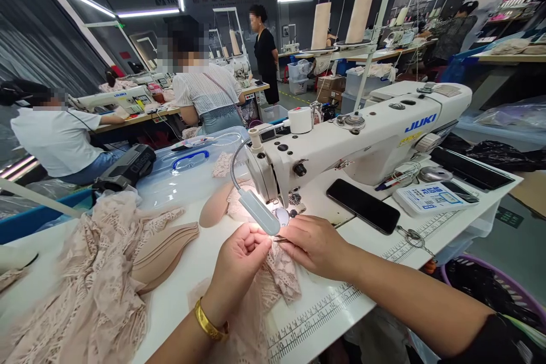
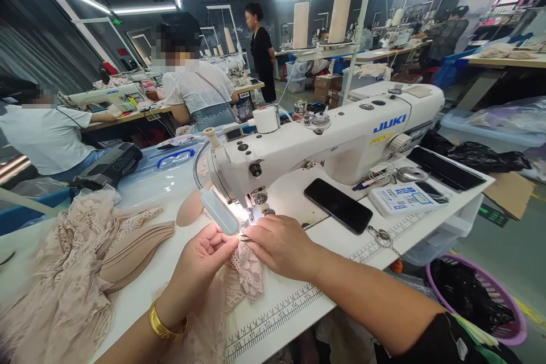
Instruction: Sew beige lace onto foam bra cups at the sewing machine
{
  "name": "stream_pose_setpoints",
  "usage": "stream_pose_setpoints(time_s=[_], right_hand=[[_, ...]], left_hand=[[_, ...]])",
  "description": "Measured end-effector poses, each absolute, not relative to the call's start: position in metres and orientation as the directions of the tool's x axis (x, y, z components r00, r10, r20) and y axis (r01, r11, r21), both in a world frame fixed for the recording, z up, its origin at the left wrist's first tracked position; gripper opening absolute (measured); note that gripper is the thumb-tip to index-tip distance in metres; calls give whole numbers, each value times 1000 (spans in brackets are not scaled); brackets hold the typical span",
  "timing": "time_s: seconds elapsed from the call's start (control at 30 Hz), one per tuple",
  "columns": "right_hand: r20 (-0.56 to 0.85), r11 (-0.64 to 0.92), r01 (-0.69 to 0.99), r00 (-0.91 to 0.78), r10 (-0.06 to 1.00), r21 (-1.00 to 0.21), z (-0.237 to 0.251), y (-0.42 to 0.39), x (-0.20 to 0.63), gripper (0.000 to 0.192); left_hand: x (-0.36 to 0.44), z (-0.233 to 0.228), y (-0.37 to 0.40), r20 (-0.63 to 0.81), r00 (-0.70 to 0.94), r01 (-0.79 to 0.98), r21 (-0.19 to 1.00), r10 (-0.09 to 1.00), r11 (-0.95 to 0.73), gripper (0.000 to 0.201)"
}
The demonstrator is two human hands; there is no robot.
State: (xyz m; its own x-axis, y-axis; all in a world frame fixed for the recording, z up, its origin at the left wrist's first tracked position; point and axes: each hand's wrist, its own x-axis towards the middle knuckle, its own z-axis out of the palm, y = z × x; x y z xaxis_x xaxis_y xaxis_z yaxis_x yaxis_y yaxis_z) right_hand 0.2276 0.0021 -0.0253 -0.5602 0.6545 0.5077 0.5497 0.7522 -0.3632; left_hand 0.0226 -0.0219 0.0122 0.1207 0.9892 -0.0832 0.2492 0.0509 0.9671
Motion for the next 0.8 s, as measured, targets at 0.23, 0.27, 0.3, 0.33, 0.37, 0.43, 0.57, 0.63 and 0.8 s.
stream_pose_setpoints(time_s=[0.23, 0.27, 0.3, 0.33, 0.37, 0.43, 0.57, 0.63, 0.8], right_hand=[[512, 751, 562, -558, 653, -345, -25, 2, 228, 15], [514, 753, 563, -560, 650, -340, -25, 2, 228, 15], [515, 755, 563, -562, 647, -336, -25, 2, 228, 14], [514, 757, 563, -565, 646, -332, -26, 1, 228, 14], [513, 758, 565, -567, 644, -327, -26, 1, 228, 14], [513, 760, 568, -572, 640, -314, -27, 2, 228, 13], [524, 771, 574, -582, 622, -277, -27, 2, 228, 13], [525, 773, 577, -586, 617, -265, -26, 3, 227, 13], [530, 771, 590, -586, 613, -239, -25, 2, 227, 13]], left_hand=[[25, 16, -23, -93, 115, 180, 981, 989, 72, 29], [25, 16, -23, -97, 119, 182, 980, 988, 75, 29], [25, 15, -23, -100, 122, 186, 979, 987, 77, 28], [25, 15, -23, -102, 123, 192, 978, 987, 77, 27], [25, 14, -23, -103, 125, 197, 977, 987, 77, 26], [24, 13, -22, -104, 124, 206, 976, 987, 77, 23], [24, 13, -23, -110, 124, 209, 974, 986, 83, 23], [24, 13, -23, -110, 122, 209, 974, 987, 82, 25], [24, 14, -23, -102, 112, 221, 972, 988, 75, 25]])
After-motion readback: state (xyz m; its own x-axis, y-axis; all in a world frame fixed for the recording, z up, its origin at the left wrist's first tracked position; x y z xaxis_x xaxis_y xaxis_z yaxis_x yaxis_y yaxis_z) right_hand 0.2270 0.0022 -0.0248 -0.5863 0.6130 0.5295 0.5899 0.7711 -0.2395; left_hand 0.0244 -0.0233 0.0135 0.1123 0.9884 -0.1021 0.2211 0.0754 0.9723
